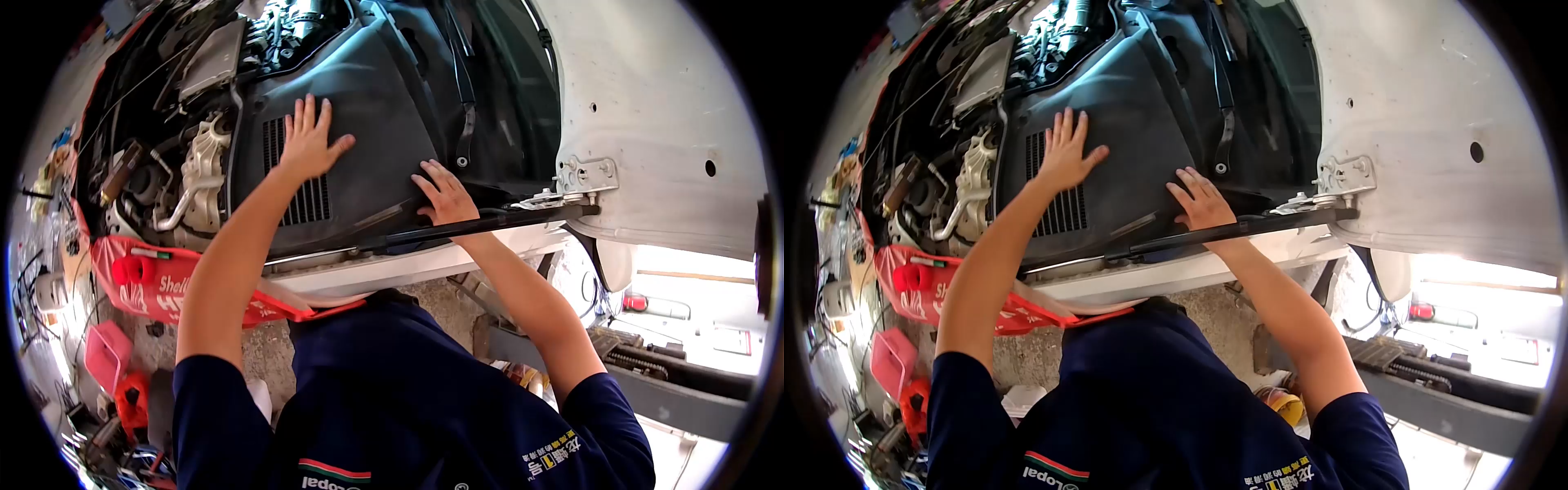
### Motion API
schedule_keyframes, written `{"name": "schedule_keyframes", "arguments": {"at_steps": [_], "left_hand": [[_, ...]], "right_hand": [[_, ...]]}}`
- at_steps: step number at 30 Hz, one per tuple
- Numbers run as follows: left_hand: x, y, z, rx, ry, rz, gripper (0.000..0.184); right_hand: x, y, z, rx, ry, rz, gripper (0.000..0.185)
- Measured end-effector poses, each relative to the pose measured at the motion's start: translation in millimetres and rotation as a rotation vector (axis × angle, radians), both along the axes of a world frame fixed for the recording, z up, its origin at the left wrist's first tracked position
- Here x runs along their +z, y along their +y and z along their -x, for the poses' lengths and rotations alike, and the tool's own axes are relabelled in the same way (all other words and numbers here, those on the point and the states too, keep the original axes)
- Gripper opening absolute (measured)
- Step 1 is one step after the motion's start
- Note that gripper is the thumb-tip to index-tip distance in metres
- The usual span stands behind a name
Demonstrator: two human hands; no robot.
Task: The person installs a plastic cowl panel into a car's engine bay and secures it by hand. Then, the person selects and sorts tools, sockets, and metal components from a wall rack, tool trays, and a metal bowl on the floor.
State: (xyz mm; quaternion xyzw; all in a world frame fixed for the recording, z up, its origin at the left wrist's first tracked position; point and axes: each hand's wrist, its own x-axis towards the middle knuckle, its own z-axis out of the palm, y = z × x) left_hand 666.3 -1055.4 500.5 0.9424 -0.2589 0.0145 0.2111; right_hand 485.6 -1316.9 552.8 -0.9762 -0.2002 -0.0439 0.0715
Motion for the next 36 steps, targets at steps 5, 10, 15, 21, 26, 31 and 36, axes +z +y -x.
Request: {"name": "schedule_keyframes", "arguments": {"at_steps": [5, 10, 15, 21, 26, 31, 36], "left_hand": [[40, 28, 82, -0.28, 0.191, -0.11, 0.1], [33, 39, 109, -0.433, 0.06, -0.165, 0.119], [23, 27, 106, -0.56, -0.156, -0.296, 0.129], [22, 19, 105, -0.572, -0.152, -0.338, 0.089], [21, 23, 107, -0.537, -0.181, -0.293, 0.088], [37, 28, 111, -0.5, 0.012, -0.218, 0.098], [33, 34, 106, -0.565, -0.017, -0.247, 0.089]], "right_hand": [[-15, -3, 6, 0.014, -0.159, 0.114, 0.069], [-18, -2, 9, 0.035, -0.204, 0.107, 0.062], [-12, 6, 12, 0.003, -0.238, 0.054, 0.049], [-14, 3, 11, -0.067, -0.288, -0.034, 0.031], [-13, 5, 8, -0.191, -0.523, -0.176, 0.039], [-7, 12, 16, -0.052, -0.276, -0.073, 0.059], [-14, 14, 19, -0.027, -0.157, 0.156, 0.07]]}}
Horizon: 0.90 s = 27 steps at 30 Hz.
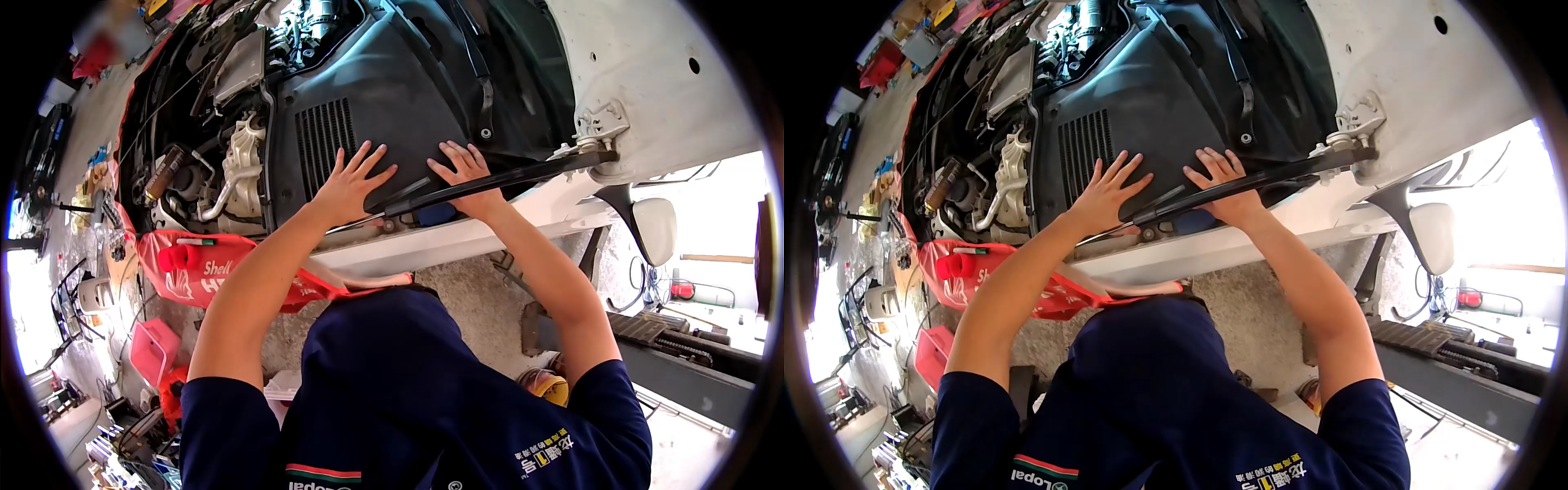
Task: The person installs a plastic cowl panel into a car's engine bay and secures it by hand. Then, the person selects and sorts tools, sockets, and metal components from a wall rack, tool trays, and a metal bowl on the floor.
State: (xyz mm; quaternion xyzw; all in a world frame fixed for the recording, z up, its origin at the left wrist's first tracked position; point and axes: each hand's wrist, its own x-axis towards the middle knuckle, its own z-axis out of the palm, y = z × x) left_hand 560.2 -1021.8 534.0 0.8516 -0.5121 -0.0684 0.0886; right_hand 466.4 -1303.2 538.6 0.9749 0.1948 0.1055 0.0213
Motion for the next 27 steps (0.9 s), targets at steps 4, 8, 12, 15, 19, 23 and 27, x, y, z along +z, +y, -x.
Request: {"name": "schedule_keyframes", "arguments": {"at_steps": [4, 8, 12, 15, 19, 23, 27], "left_hand": [[3, 4, -5, 0.028, 0.102, 0.092, 0.067], [-20, 25, -9, 0.3, 0.08, 0.328, 0.059], [-39, 39, 1, 0.545, -0.113, 0.303, 0.073], [-39, 34, 1, 0.616, -0.074, 0.398, 0.076], [-36, 34, -3, 0.631, -0.07, 0.386, 0.075], [-35, 35, -8, 0.613, -0.055, 0.358, 0.075], [-31, 36, -14, 0.609, -0.01, 0.346, 0.077]], "right_hand": [[0, 4, 4, -0.028, -0.015, 0.051, 0.067], [10, 11, 2, -0.033, 0.053, -0.067, 0.057], [31, 18, -17, -0.018, 0.103, -0.094, 0.051], [41, 23, -51, 0.112, 0.079, -0.144, 0.051], [39, 27, -100, 0.174, 0.09, -0.394, 0.052], [13, 35, -152, -0.012, -0.108, -0.224, 0.056], [-6, 54, -158, -0.188, -0.062, -0.083, 0.065]]}}
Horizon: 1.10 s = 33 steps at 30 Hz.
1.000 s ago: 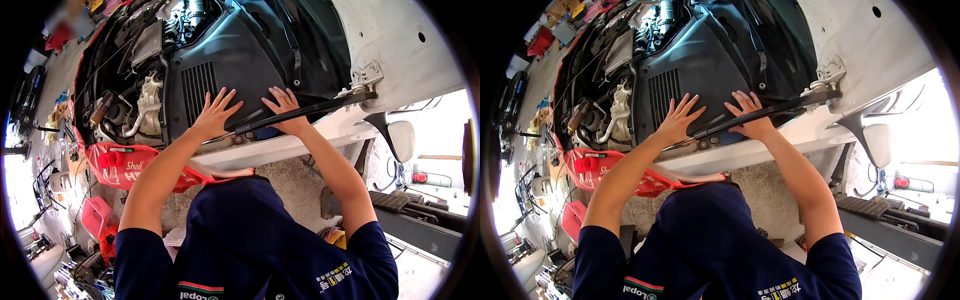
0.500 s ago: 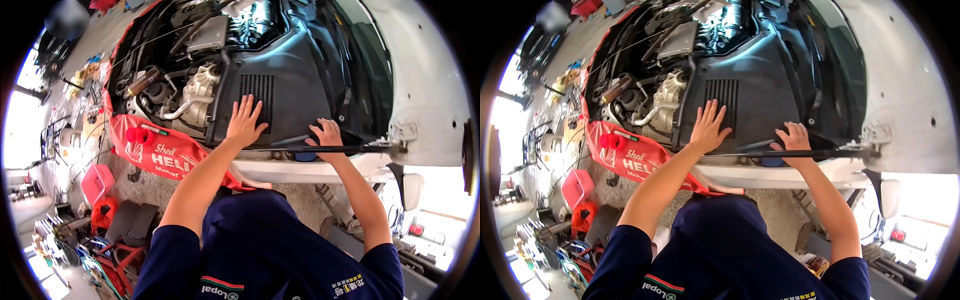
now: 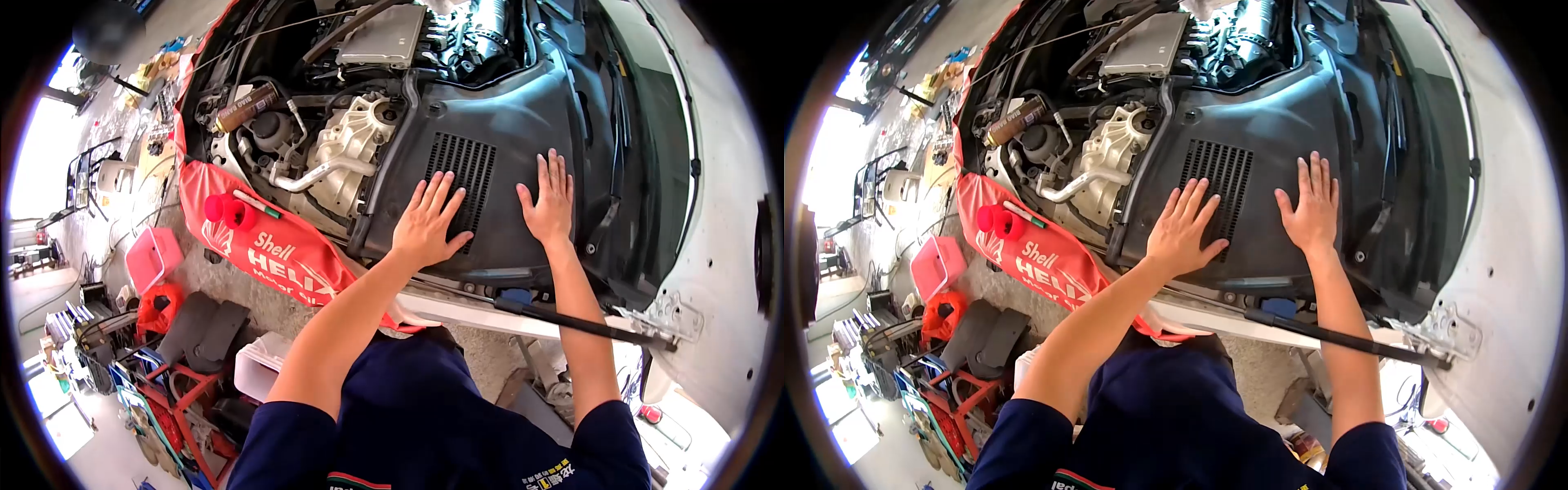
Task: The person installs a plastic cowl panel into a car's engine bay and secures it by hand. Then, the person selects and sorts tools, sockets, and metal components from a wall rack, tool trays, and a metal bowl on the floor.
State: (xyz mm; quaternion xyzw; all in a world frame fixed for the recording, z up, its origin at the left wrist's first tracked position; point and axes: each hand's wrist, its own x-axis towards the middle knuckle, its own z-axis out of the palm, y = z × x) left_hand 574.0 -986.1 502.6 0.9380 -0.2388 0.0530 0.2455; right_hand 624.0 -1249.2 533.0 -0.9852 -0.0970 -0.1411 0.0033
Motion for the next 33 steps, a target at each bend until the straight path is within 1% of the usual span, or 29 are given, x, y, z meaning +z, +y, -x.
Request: {"name": "schedule_keyframes", "arguments": {"at_steps": [1, 2, 4, 5, 6, 8, 9, 10, 12, 14, 15, 16, 19, 24, 31, 33], "left_hand": [[1, 1, -2, 0.008, -0.003, 0.0, 0.077], [1, 0, 0, 0.008, -0.004, 0.001, 0.077], [5, 2, -4, -0.002, 0.039, 0.076, 0.076], [11, 3, -7, -0.008, 0.053, 0.124, 0.073], [11, 1, -16, -0.017, 0.037, 0.134, 0.073], [9, -5, -41, 0.047, -0.02, 0.2, 0.068], [11, -11, -56, 0.082, -0.093, 0.179, 0.065], [13, -18, -74, 0.097, -0.117, 0.132, 0.066], [16, -34, -106, 0.092, -0.125, 0.138, 0.067], [18, -55, -131, 0.05, -0.11, 0.142, 0.068], [18, -68, -141, 0.054, -0.144, 0.145, 0.07], [21, -78, -150, 0.037, -0.145, 0.149, 0.07], [25, -108, -173, 0.182, -0.087, 0.125, 0.068], [32, -115, -179, 0.171, -0.084, 0.06, 0.064], [44, -112, -181, 0.152, -0.062, 0.028, 0.064], [51, -111, -180, 0.146, -0.024, 0.015, 0.065]], "right_hand": [[-1, 1, -2, -0.016, 0.019, 0.035, 0.068], [0, 1, 0, -0.003, 0.014, 0.014, 0.068], [0, 0, 1, 0.0, 0.021, 0.022, 0.069], [1, 0, 1, -0.004, 0.032, 0.002, 0.07], [-1, -1, 1, 0.003, 0.024, -0.031, 0.072], [5, 1, -1, 0.001, 0.017, -0.047, 0.075], [13, 3, -5, 0.001, 0.025, -0.024, 0.078], [25, 7, -12, -0.016, 0.052, -0.052, 0.074], [29, 2, -35, -0.03, 0.038, -0.087, 0.068], [23, -3, -56, -0.002, -0.054, -0.094, 0.064], [18, -7, -64, 0.005, -0.014, -0.108, 0.065], [14, -5, -68, -0.011, 0.004, -0.056, 0.067], [13, -5, -68, -0.036, 0.052, -0.098, 0.07], [20, 0, -69, -0.081, 0.135, -0.217, 0.069], [27, 1, -72, -0.112, 0.195, -0.264, 0.067], [31, -3, -68, -0.06, 0.179, -0.267, 0.068]]}}
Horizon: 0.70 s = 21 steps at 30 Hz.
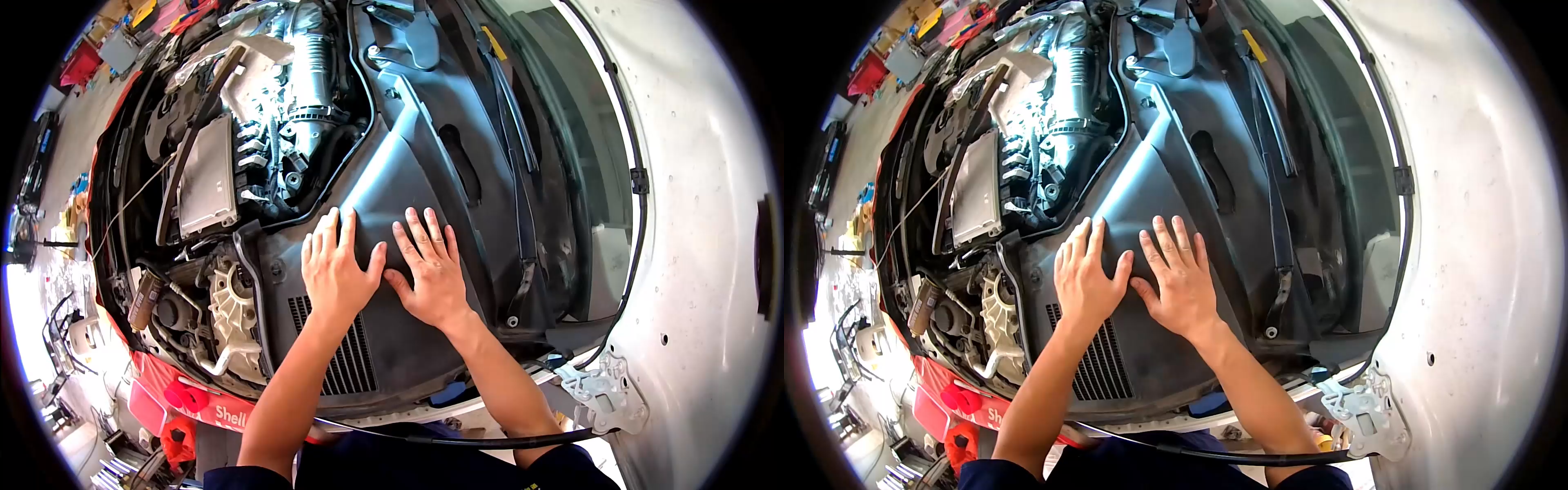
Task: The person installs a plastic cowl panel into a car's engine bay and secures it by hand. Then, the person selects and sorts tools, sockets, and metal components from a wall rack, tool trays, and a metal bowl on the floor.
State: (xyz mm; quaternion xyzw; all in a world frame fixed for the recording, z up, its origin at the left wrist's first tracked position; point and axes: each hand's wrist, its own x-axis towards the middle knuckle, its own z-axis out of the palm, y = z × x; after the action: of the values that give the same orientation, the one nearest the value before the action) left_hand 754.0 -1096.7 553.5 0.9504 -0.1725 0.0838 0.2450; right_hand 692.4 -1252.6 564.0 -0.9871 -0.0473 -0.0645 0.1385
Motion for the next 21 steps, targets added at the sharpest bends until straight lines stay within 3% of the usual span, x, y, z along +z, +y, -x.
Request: {"name": "schedule_keyframes", "arguments": {"at_steps": [3, 5, 11, 15, 21], "left_hand": [[13, -6, -14, -0.045, 0.08, -0.011, 0.059], [25, -21, -34, -0.148, -0.101, 0.053, 0.05], [17, -66, -111, -0.515, -0.102, 0.097, 0.041], [25, -63, -141, -0.69, -0.073, 0.171, 0.017], [11, -63, -134, -0.627, -0.039, 0.146, 0.02]], "right_hand": [[7, 2, 6, -0.22, -0.075, -0.196, 0.068], [-3, -3, 13, -0.415, -0.221, -0.234, 0.065], [6, -15, 6, -0.481, -0.054, -0.319, 0.05], [6, -15, 6, -0.47, -0.134, -0.481, 0.046], [3, -12, 4, -0.448, -0.102, -0.387, 0.051]]}}
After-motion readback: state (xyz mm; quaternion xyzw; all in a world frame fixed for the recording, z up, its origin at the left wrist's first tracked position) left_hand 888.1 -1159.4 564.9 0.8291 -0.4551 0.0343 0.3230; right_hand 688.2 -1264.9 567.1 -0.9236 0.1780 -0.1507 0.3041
